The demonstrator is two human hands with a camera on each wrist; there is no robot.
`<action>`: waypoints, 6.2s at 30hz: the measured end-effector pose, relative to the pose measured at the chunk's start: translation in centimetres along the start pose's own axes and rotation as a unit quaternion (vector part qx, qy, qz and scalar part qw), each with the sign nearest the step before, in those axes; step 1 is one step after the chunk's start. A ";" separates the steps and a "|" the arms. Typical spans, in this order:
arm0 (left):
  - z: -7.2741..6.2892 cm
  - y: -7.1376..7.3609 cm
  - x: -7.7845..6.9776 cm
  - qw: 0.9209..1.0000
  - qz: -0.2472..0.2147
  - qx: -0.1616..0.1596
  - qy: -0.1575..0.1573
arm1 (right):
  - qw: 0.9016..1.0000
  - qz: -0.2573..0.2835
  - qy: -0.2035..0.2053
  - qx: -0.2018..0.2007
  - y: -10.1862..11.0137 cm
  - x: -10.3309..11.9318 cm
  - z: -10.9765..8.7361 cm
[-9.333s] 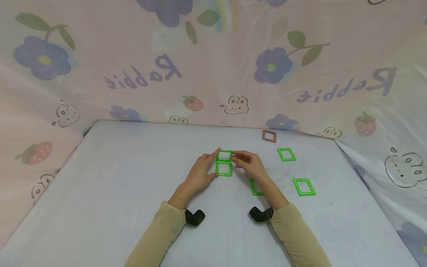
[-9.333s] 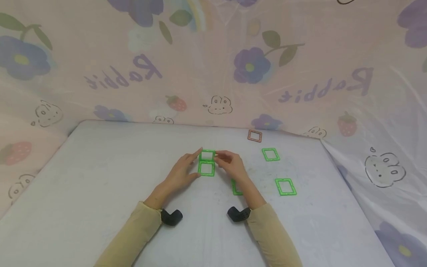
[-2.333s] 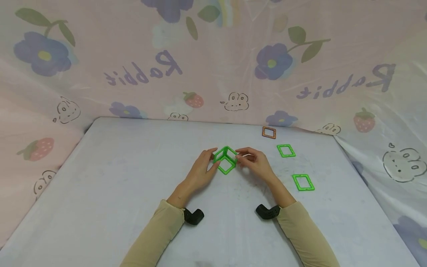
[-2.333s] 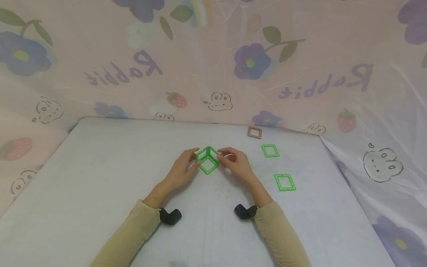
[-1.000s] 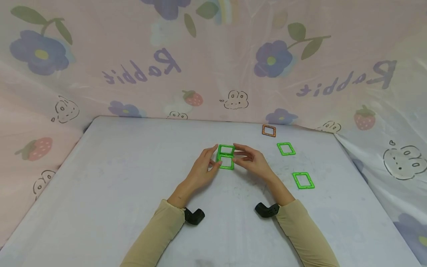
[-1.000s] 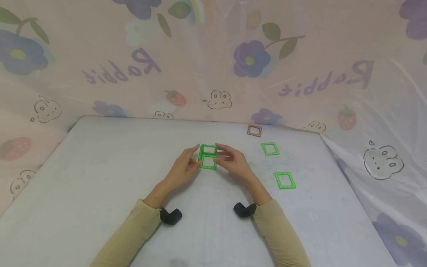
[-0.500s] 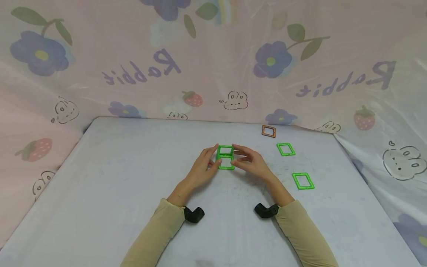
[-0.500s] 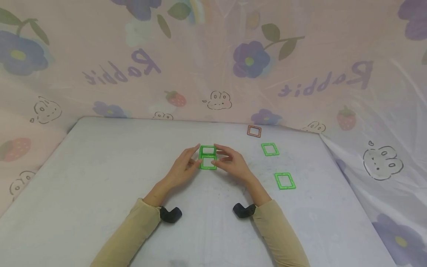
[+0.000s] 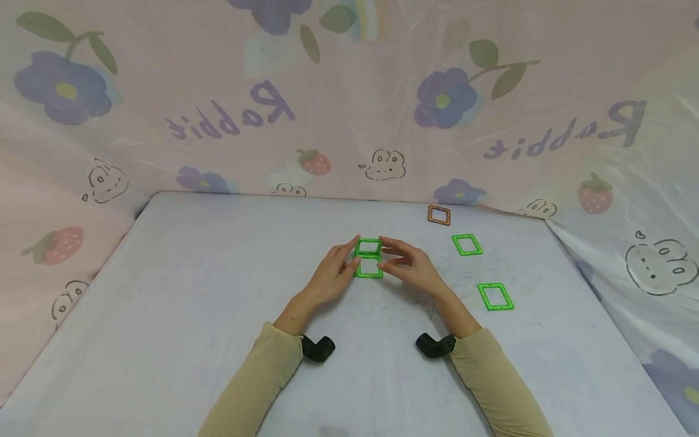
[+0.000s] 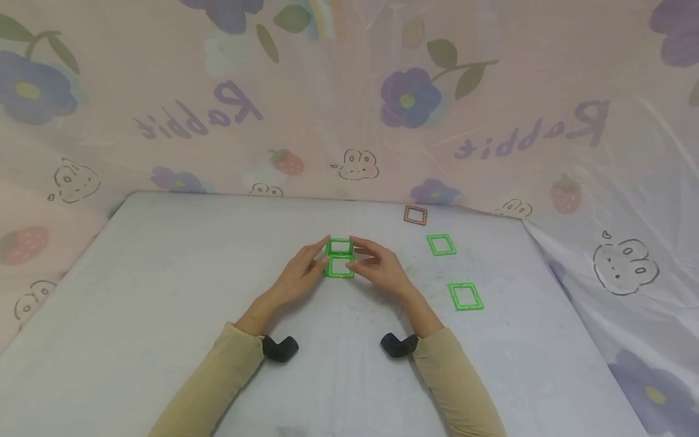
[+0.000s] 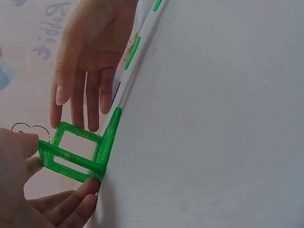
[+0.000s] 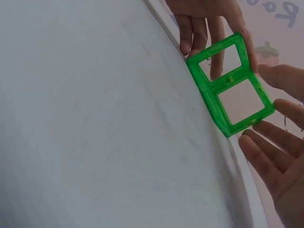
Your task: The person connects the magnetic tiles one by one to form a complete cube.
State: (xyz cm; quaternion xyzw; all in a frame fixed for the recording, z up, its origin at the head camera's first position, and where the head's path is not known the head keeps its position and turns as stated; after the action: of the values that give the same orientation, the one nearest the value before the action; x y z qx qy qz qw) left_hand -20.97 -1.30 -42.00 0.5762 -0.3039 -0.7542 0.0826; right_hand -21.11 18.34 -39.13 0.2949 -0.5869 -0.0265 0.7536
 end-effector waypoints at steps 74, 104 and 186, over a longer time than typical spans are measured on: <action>0.1 -0.6 0.4 1.000 -0.013 0.008 0.008 | 0.941 -0.038 -0.168 -0.292 6.5 -6.4 -2.1; 0.1 -0.6 0.4 1.000 -0.005 0.008 0.012 | 0.914 -0.123 -0.241 -0.303 9.1 -7.7 -3.0; 0.0 -0.7 0.5 1.000 -0.006 0.010 0.007 | 0.875 -0.126 -0.339 -0.322 10.8 -9.6 -2.5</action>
State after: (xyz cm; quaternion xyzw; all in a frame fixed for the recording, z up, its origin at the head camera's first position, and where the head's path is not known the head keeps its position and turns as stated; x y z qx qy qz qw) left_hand -20.98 -0.91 -42.80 0.5845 -0.3075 -0.7472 0.0740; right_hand -25.09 31.97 -42.71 0.0807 -0.7231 -0.4070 0.5523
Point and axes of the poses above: each hand's wrist, its own z-axis towards the middle knuckle, its own y-axis out of the back of the hand, x = y × z, the point moved 3 cm from there along z, towards the middle knuckle, and after that the axes turned 2 degrees about -z, right-handed, at the moved point
